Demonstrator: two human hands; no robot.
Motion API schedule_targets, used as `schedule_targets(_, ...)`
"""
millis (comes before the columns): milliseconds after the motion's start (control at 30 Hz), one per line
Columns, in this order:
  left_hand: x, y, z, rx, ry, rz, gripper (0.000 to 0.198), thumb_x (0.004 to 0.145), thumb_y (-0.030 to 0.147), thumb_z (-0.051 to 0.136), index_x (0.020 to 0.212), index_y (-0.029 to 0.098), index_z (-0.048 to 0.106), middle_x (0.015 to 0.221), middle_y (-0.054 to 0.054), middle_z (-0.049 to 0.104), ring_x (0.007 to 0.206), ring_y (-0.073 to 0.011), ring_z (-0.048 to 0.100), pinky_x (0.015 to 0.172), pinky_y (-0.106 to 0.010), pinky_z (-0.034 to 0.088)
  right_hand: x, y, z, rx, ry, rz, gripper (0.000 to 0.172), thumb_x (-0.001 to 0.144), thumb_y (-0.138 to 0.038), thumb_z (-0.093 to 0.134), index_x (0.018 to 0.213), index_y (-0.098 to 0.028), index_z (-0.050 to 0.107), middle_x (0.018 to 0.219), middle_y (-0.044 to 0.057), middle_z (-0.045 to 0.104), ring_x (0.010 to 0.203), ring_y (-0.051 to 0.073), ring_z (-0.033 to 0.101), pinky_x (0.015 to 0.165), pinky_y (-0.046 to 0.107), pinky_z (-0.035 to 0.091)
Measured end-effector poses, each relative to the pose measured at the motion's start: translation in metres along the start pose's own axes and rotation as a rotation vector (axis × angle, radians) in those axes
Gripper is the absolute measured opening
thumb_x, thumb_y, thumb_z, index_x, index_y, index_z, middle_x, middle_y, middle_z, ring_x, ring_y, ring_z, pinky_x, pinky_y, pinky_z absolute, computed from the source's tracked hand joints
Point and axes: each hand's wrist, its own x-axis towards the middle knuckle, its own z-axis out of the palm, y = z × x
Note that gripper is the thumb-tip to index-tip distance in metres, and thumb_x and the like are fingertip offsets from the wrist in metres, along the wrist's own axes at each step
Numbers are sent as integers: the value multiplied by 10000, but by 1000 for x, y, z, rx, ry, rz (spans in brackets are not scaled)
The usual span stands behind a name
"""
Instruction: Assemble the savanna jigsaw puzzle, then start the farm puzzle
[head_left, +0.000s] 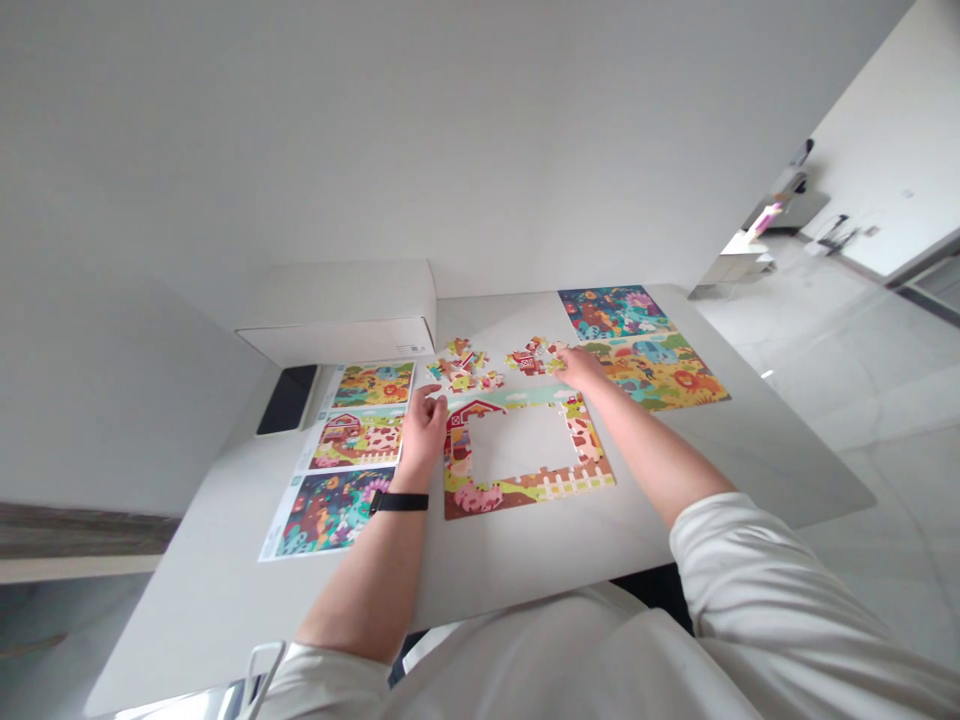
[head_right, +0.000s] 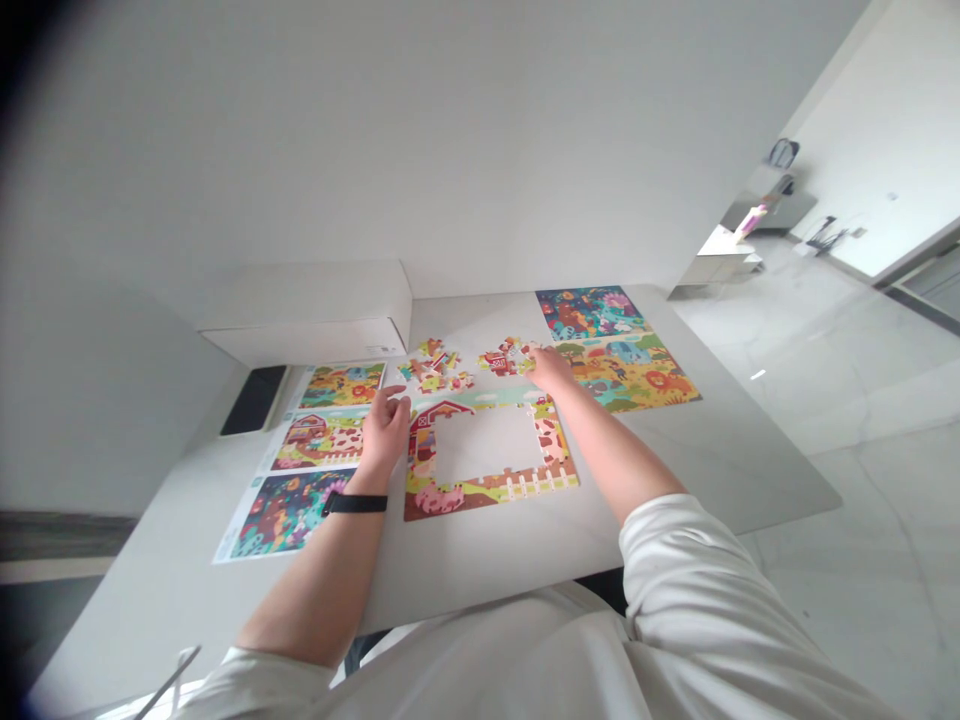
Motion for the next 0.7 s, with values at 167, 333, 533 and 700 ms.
schedule_targets(167, -1, 5, -1, -2, -2, -13, 324, 985, 421, 573, 1239, 242, 664, 648, 67, 533, 588, -147, 510, 632, -266, 415, 3, 0, -6, -2, -46, -27, 447, 825, -343, 879, 1250, -234, 791, 1300, 158, 740, 1121, 316, 736, 1021, 393, 561)
schedule_targets(333, -3, 10, -1, -5, -9, -15, 311, 983, 405, 584, 1236, 243, 664, 614, 83, 478, 576, -144, 488, 629, -265, 402, 6, -2, -11, -20, -103, 18, 480, 800, -326, 899, 1258, -233, 789, 1332, 155, 738, 1150, 328, 740, 1034, 407, 563)
schedule_targets(533, -3, 8, -1, -7, -20, -25, 321, 992, 406, 569, 1252, 241, 661, 646, 72, 515, 604, -150, 507, 648, -271, 408, 8, -5, -15, -28, -99, 30, 517, 746, -335, 933, 1229, -243, 773, 1223, 136, 773, 1060, 313, 752, 936, 374, 584)
schedule_targets(700, -2, 5, 0, -10, -30, -15, 334, 998, 421, 560, 1269, 250, 656, 668, 63, 538, 627, -161, 532, 658, -274, 413, 0, -11, -18, 73, -41, 45, 385, 738, -234, 891, 1094, -227, 745, 1223, 119, 768, 1086, 293, 733, 941, 357, 563)
